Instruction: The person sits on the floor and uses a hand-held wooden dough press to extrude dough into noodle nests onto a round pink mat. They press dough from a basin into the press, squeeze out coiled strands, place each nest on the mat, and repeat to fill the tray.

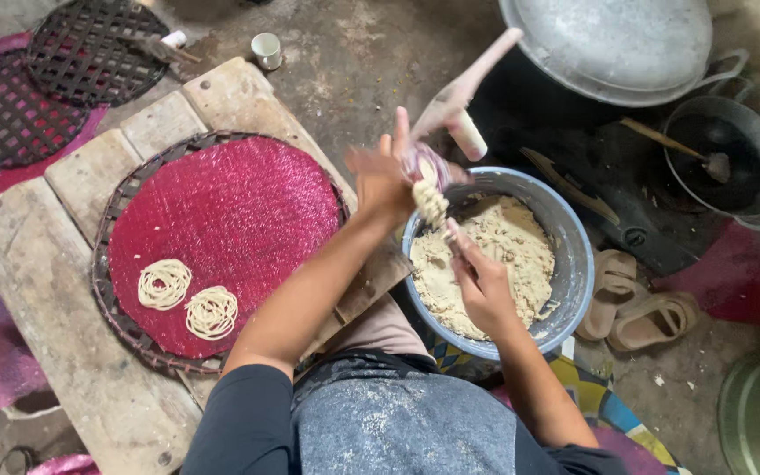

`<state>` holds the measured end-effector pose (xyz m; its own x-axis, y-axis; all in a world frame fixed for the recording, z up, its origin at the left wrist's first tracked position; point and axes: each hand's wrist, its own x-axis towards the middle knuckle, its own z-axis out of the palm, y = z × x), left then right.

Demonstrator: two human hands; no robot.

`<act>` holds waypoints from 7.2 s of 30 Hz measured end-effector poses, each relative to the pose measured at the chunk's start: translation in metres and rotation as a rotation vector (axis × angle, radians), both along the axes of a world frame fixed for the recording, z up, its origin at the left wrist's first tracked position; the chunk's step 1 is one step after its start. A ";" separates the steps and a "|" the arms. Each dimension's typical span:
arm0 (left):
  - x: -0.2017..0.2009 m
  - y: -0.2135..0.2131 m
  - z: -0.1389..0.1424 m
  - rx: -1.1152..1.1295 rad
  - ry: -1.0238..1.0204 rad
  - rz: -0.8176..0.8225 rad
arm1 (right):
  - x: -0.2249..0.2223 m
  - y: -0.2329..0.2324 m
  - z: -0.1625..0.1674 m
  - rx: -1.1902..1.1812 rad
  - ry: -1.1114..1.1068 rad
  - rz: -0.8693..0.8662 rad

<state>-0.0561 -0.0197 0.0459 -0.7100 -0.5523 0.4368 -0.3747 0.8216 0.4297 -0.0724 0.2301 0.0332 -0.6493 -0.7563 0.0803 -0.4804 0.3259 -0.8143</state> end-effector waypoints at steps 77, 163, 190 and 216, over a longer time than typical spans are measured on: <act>0.440 -0.046 -0.032 0.224 0.119 0.744 | 0.097 -0.207 0.035 0.037 -0.661 0.891; 0.413 -0.243 0.027 1.222 1.825 -0.768 | 0.166 -0.422 0.119 0.791 -0.368 1.196; 0.396 -0.292 0.000 1.063 1.925 -0.548 | 0.170 -0.463 0.111 0.736 0.317 1.100; 0.432 -0.207 0.007 0.782 0.365 0.377 | 0.105 -0.425 0.066 0.423 -0.328 1.038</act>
